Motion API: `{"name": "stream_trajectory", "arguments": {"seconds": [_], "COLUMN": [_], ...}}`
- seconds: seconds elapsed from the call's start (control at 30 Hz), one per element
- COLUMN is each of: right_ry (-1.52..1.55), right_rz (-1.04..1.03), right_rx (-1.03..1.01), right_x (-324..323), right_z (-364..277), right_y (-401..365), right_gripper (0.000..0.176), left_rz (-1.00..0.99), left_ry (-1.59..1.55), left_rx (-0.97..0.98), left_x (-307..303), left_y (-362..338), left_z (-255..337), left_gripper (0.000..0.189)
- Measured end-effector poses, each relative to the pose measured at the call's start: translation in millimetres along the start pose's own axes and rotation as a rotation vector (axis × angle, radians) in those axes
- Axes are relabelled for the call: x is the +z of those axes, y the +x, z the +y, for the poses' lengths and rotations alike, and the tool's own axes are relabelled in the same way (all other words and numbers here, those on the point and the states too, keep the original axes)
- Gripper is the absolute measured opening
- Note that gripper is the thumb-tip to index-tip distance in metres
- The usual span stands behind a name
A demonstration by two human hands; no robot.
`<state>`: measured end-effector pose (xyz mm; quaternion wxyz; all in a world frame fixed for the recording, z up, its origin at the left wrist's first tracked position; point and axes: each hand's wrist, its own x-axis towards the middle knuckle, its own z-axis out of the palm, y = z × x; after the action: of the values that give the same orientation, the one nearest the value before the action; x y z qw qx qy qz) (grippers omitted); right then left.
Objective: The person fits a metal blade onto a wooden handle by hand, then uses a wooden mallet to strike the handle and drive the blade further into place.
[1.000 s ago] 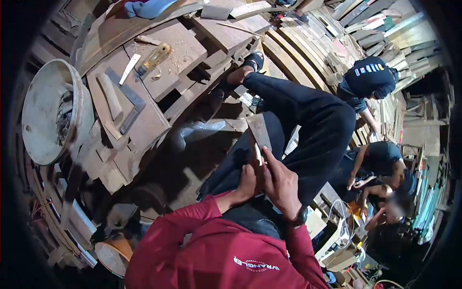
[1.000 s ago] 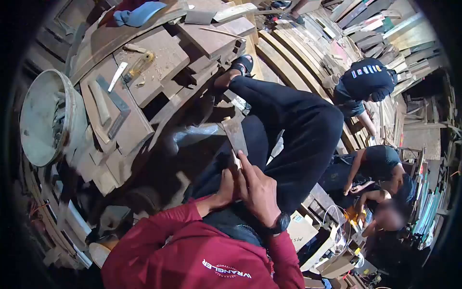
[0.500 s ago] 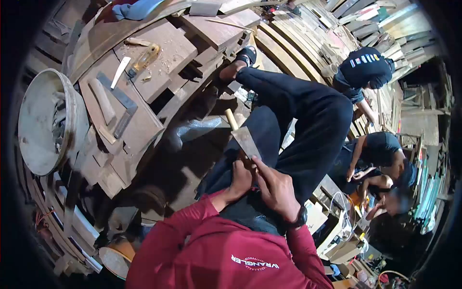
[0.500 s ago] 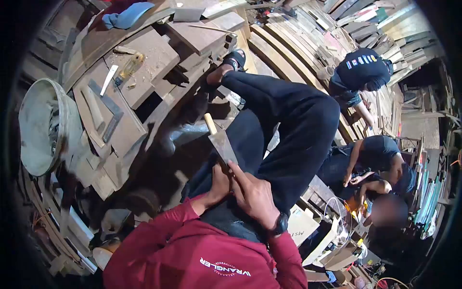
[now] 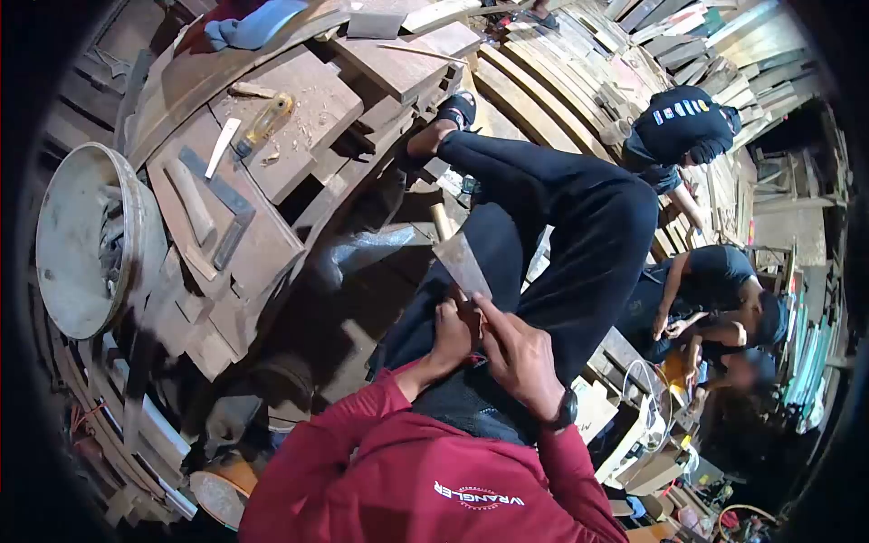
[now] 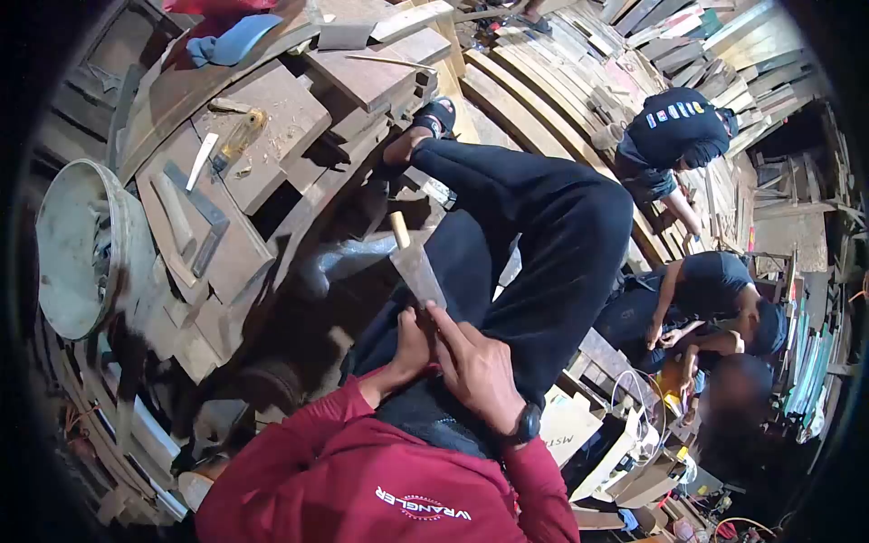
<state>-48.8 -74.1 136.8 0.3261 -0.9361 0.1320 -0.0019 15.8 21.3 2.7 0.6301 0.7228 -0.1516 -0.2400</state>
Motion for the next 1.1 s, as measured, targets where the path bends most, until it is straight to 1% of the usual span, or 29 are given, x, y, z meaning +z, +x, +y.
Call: {"name": "stream_trajectory", "arguments": {"seconds": [0.03,0.07,0.17,0.2,0.23,0.27,0.3,0.33,0.37,0.4,0.47,0.53,0.57,0.6,0.67,0.7,0.73,0.8,0.83,0.9,0.93,0.97,1.0,1.03,1.07,1.1], "right_ry": [0.014,0.026,0.013,-0.009,-0.029,-0.027,-0.013,0.000,0.010,0.027,0.006,-0.023,-0.013,0.002,0.037,0.047,0.053,0.036,0.049,0.086,0.068,0.089,0.111,0.131,0.138,0.115], "right_rz": [-0.003,-0.009,-0.007,0.011,0.026,0.084,0.059,0.034,0.008,0.056,0.065,0.040,0.023,0.004,-0.035,-0.011,0.016,0.048,0.057,0.075,0.004,-0.001,-0.006,-0.010,0.084,0.076], "right_rx": [-0.009,-0.012,0.036,0.040,0.041,-0.051,-0.049,-0.044,-0.036,-0.068,0.008,0.065,0.055,0.048,0.058,0.063,0.073,0.102,0.075,0.021,0.034,0.049,0.072,0.099,0.035,0.037], "right_x": [0.7,1.5,-0.7,-2.0,-3.3,-0.4,1.1,2.4,3.9,6.8,3.5,-1.7,-1.1,-0.6,2.0,2.2,1.7,-0.6,-1.7,-1.6,-4.8,-3.9,-5.5,-5.9,-1.1,-2.1], "right_z": [1.0,2.0,-1.9,-2.9,-3.3,3.4,6.0,8.2,10.3,9.2,-1.4,-3.9,-2.0,-0.3,3.8,1.1,-1.8,-3.6,-1.4,2.4,3.2,4.8,0.8,-2.3,0.5,2.2], "right_y": [0.0,-1.3,1.7,5.3,9.5,4.4,-2.7,-9.7,-14.5,-10.5,2.9,8.9,3.7,-3.4,-11.3,-8.9,-0.7,10.6,9.2,-3.2,-9.7,-9.8,-7.6,-5.7,0.7,0.7], "right_gripper": [0.057,0.057,0.057,0.057,0.056,0.059,0.059,0.059,0.059,0.059,0.053,0.050,0.050,0.050,0.050,0.049,0.049,0.048,0.048,0.050,0.049,0.049,0.049,0.048,0.049,0.049], "left_rz": [0.027,0.029,-0.016,-0.028,-0.046,-0.065,-0.084,0.025,-0.004,-0.043,-0.079,-0.083,-0.081,0.018,-0.018,-0.047,-0.092,-0.063,-0.041,-0.015,-0.005,0.002,-0.086,-0.093,-0.096,-0.089], "left_ry": [-0.086,0.014,0.190,0.117,0.050,-0.013,-0.073,-0.131,-0.081,-0.032,0.046,-0.052,-0.094,-0.171,-0.185,-0.195,-0.037,0.022,0.055,-0.083,-0.151,-0.222,-0.022,-0.032,-0.045,-0.057], "left_rx": [-0.118,-0.009,0.275,0.265,0.157,0.044,-0.075,-0.057,-0.036,-0.018,0.081,-0.036,-0.097,-0.095,-0.108,-0.122,0.027,0.154,0.222,0.049,-0.045,-0.138,0.006,0.048,0.096,0.150], "left_x": [-1.5,6.6,6.4,5.4,5.0,2.6,-0.6,2.4,1.9,-0.7,5.1,6.3,3.5,0.0,0.3,1.6,0.4,4.6,4.5,0.9,-0.8,-1.1,-2.7,-0.4,2.9,5.5], "left_y": [-4.3,-9.1,-8.9,-6.4,-2.3,0.3,-0.2,-2.5,-5.9,-9.6,-7.8,-4.6,-2.9,0.5,-4.3,-10.7,-11.6,-8.7,-4.3,1.7,0.0,-1.7,-5.4,-9.5,-10.2,-6.9], "left_z": [-0.4,-29.8,-4.0,6.3,6.3,3.2,-2.7,-6.5,-11.3,-4.9,-1.0,-12.3,-17.8,4.6,-8.0,-13.1,-13.5,-1.2,5.0,8.6,8.3,7.5,3.3,1.1,0.9,3.8], "left_gripper": [0.034,0.032,0.032,0.031,0.031,0.031,0.031,0.031,0.030,0.030,0.028,0.029,0.029,0.026,0.025,0.025,0.025,0.025,0.026,0.027,0.029,0.030,0.027,0.026,0.025,0.024]}}
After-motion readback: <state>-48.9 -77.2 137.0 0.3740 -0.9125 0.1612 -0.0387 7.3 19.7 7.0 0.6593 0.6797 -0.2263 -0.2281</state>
